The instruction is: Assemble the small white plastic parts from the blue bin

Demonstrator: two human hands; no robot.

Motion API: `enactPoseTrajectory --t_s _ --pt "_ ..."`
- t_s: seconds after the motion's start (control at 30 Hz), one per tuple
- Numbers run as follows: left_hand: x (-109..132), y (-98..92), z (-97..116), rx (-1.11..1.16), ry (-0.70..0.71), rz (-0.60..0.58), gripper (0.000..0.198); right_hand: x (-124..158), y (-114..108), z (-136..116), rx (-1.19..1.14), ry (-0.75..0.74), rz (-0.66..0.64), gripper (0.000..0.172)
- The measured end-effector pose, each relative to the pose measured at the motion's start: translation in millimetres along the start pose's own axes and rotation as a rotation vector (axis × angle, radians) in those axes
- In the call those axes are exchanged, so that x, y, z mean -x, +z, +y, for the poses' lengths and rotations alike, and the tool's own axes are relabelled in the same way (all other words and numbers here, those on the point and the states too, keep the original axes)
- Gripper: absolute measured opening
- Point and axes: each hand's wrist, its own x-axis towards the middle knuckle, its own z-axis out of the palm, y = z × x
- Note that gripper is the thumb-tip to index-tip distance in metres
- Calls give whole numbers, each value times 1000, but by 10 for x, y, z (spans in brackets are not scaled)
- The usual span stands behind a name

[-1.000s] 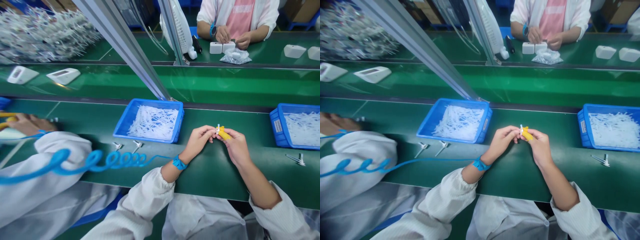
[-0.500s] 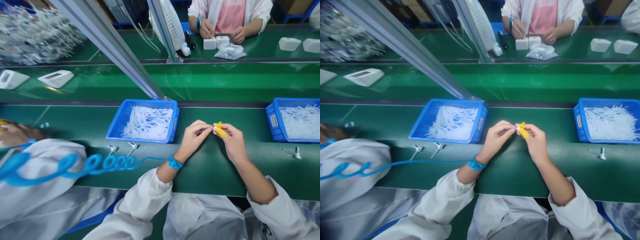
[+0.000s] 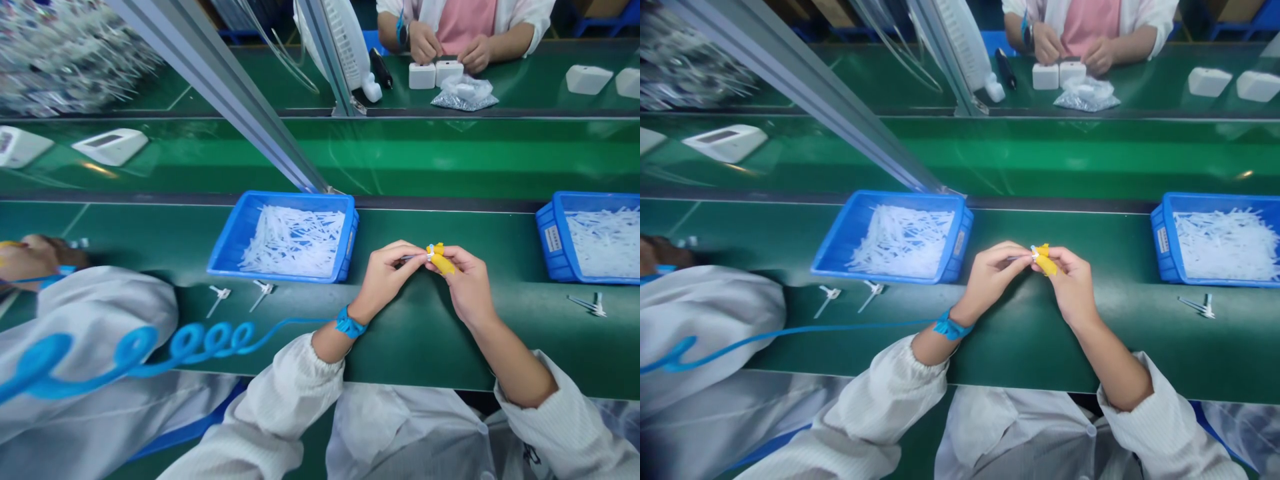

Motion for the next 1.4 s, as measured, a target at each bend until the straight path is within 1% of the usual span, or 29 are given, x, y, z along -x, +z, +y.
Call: enactPoseTrajectory --t_s 0.17,0.3,0.4,0.5,0.6,0.67,0.77,0.9,1.1,1.17,1.27,1.4 --pt "10 1 18 -54 32 -4 21 23 -7 31 70 -24 14 24" --pt "20 19 -4 -65 54 4 22 45 4 48 119 -74 20 15" --pt "10 13 -28 -67 39 -18 25 46 3 42 144 -114 8 11" --pt "-18 -11 -40 -49 18 -55 25 25 -8 16 130 -94 6 15" --pt "-51 -30 -45 -29 25 -84 20 -1 -9 -19 62 -28 15 26" --pt "-65 -28 -53 -7 19 -56 16 -13 0 -36 37 -9 15 32" --pt "-61 -2 -65 50 -40 -12 15 -18 19 -42 30 -23 17 33" --pt "-28 40 -55 84 -73 -33 14 6 42 -31 40 -56 44 29" --pt "15 40 -34 -39 28 -21 20 54 66 13 79 -93 38 19" --pt "14 27 -40 -47 38 -19 21 50 62 41 69 -85 40 15" --pt "-6 7 -57 11 -1 -37 23 26 48 65 53 -58 49 16" --pt "-43 0 -75 125 -120 -57 25 -16 35 45 11 -5 39 27"
